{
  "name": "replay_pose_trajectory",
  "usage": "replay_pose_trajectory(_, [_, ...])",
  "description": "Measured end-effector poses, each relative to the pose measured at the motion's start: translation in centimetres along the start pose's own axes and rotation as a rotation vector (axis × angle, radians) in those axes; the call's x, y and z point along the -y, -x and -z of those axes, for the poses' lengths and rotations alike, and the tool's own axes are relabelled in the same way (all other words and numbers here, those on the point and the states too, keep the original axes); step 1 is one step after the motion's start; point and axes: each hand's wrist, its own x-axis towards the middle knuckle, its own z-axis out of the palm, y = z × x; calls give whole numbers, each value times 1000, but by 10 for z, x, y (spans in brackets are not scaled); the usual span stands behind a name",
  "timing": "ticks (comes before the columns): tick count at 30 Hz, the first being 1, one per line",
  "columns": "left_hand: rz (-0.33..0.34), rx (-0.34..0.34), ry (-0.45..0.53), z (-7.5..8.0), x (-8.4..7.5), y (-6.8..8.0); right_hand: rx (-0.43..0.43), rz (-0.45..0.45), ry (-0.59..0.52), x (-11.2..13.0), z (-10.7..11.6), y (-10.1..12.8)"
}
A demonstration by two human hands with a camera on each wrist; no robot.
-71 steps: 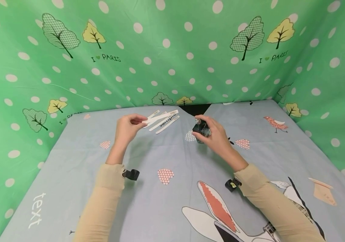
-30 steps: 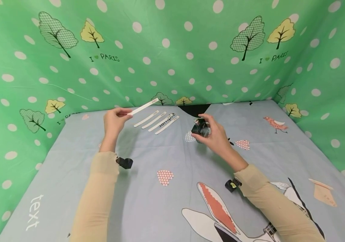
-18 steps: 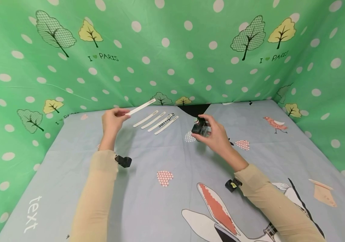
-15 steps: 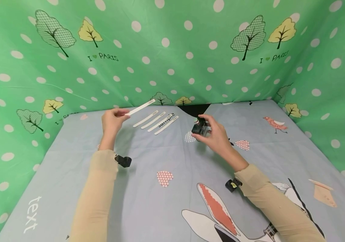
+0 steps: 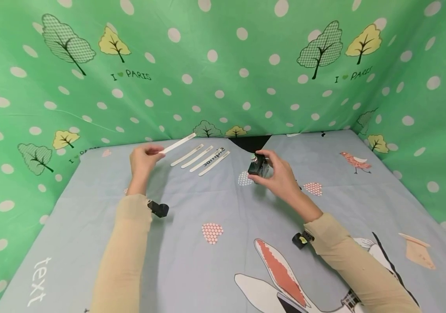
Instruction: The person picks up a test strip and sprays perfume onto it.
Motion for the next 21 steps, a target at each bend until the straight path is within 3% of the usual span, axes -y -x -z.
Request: replay_pose_trajectory(21, [48,15,-53,-18,29,-9,26,-10,-7,-7,2,0])
